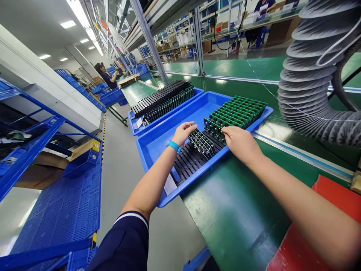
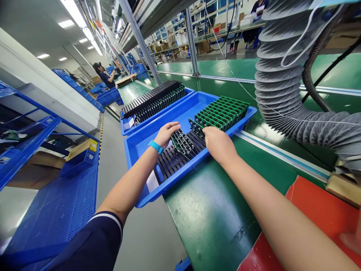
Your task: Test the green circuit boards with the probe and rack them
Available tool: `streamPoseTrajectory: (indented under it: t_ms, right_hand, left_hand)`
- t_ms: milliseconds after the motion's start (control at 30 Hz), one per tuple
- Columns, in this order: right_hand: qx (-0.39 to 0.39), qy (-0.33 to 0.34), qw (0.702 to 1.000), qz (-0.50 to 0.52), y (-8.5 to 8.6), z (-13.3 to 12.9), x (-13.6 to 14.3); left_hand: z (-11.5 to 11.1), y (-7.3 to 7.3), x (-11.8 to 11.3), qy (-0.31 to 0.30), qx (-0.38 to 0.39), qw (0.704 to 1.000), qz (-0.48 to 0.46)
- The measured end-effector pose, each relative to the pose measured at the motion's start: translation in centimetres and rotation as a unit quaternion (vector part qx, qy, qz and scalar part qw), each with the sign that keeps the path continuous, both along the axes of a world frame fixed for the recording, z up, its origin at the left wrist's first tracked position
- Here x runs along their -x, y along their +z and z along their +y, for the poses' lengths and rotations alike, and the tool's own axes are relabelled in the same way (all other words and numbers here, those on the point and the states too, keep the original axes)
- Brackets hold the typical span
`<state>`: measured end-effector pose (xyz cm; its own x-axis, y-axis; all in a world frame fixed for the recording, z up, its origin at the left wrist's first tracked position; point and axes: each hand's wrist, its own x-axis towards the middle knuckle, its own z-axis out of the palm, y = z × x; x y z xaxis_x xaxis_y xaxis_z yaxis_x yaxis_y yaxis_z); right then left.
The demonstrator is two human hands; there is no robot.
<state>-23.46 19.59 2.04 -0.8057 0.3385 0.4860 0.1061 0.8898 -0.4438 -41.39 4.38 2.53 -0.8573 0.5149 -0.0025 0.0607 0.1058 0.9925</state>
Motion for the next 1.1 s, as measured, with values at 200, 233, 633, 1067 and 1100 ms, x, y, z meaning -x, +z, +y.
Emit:
streamPoseTrajectory:
  t_ms: [200, 233, 633, 1067, 1100]
  right_hand:
    - [-0.004, -0.025, 1.0, -0.012, 2.2, -1.3, -0.4]
    - [0.023, -0.024, 0.998, -0.044, 2.7, -1.7, -0.4]
    - [0.024, -0.051, 0.978, -0.2, 6.5, -1.8, 0.8]
    - [-0.047, -0.073, 0.974, -0.207, 5.9, -1.5, 0.4]
    - [-0.03, -0.068, 0.977, -0.2, 6.2, -1.6, 0.3]
  left_hand:
    - [0.3, 0.0, -0.1, 0.009, 0.007, 1.0, 0.004]
    - [0.3, 0.0, -0.2, 0.01, 0.004, 1.0, 0.002]
    - [0.1, 0.3, -0.1, 0.003, 0.022, 1.0, -0.007]
    - [0.1, 0.2, -0.2, 0.01, 0.042, 0.999, -0.007]
    - [0.2, 0.2, -0.2, 0.009, 0.042, 0.999, -0.008]
